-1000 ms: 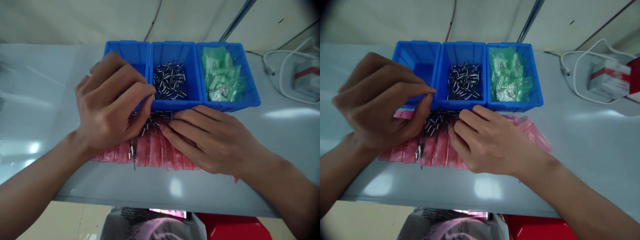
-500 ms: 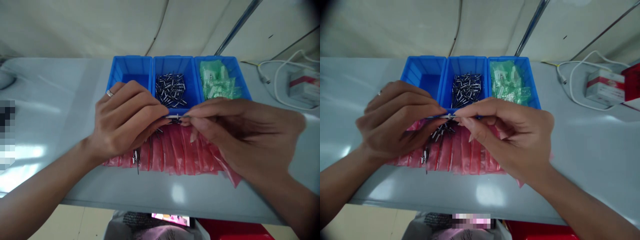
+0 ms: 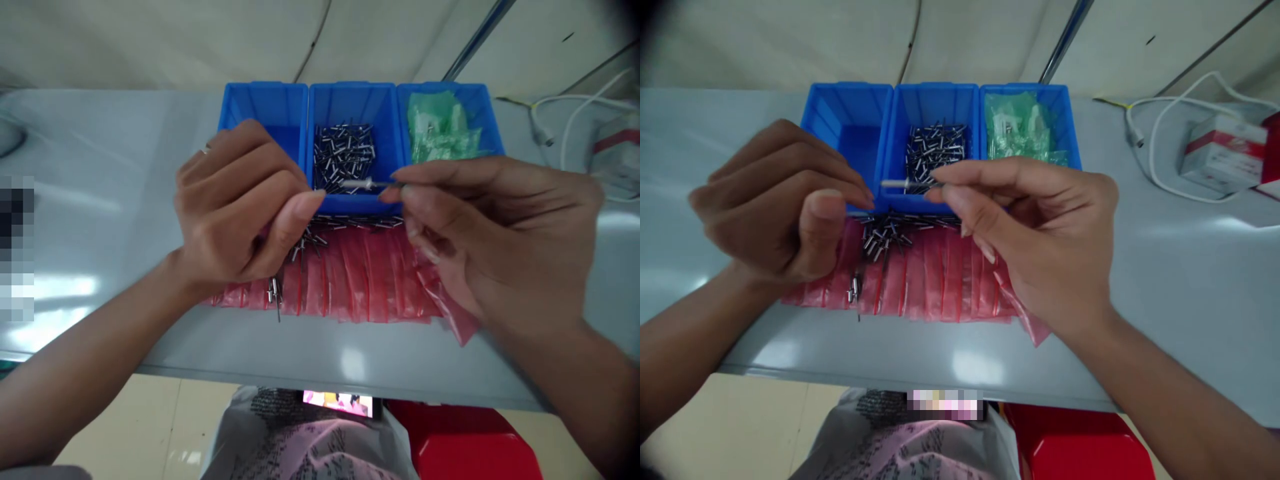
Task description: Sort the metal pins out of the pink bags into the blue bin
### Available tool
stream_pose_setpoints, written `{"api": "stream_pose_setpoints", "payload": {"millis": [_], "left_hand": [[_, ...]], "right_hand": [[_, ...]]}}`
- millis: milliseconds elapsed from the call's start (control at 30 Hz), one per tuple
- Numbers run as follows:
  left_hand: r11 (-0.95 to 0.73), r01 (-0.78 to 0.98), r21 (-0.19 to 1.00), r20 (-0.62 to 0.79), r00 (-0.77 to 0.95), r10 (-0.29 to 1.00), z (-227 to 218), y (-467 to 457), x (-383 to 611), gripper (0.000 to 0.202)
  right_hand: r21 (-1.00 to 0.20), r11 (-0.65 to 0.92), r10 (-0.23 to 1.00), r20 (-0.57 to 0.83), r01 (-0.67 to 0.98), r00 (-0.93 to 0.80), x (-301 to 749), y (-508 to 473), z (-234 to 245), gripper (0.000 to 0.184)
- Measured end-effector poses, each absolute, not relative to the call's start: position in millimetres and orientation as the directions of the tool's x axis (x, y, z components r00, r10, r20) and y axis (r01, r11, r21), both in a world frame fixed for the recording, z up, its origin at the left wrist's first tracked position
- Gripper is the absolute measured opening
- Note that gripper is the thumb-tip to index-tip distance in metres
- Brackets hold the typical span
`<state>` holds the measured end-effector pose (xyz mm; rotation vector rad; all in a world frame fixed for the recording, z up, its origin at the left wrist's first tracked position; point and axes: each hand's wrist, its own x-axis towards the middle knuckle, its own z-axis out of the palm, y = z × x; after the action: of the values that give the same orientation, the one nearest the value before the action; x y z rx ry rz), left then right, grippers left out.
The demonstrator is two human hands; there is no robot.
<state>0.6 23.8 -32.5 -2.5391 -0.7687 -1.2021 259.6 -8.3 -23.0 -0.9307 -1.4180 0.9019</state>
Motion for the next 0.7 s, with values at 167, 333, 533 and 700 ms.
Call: {"api": "stream_pose_setpoints", "payload": {"millis": [167, 333, 533, 700], "left_hand": [[-0.796, 0.606, 0.003, 0.774, 0.502, 0.385, -31.5, 25.2, -6.5, 0.024], [-0.789, 0.596, -0.151, 0.753, 0.586, 0.299, -29.7, 34.3, -19.7, 0.012], [-0.783, 0.580, -0.225, 0.731, 0.631, 0.258, -25.9, 34.4, -24.2, 0.017], [-0.775, 0.561, -0.293, 0.742, 0.645, 0.186, -24.4, 35.2, -16.3, 0.014]], "right_hand": [[-0.773, 0.583, 0.812, 0.569, 0.249, -0.132, 264.0, -11.8, -20.3, 0.043], [-0.060, 0.878, 0.409, 0.608, 0.474, -0.680, 263.4, -15.8, -28.0, 0.033], [0.181, 0.882, 0.340, 0.394, 0.434, -0.854, 253.4, -11.3, -29.6, 0.028], [0.189, 0.887, 0.312, 0.426, 0.421, -0.849, 249.0, -8.9, -32.1, 0.018]]}}
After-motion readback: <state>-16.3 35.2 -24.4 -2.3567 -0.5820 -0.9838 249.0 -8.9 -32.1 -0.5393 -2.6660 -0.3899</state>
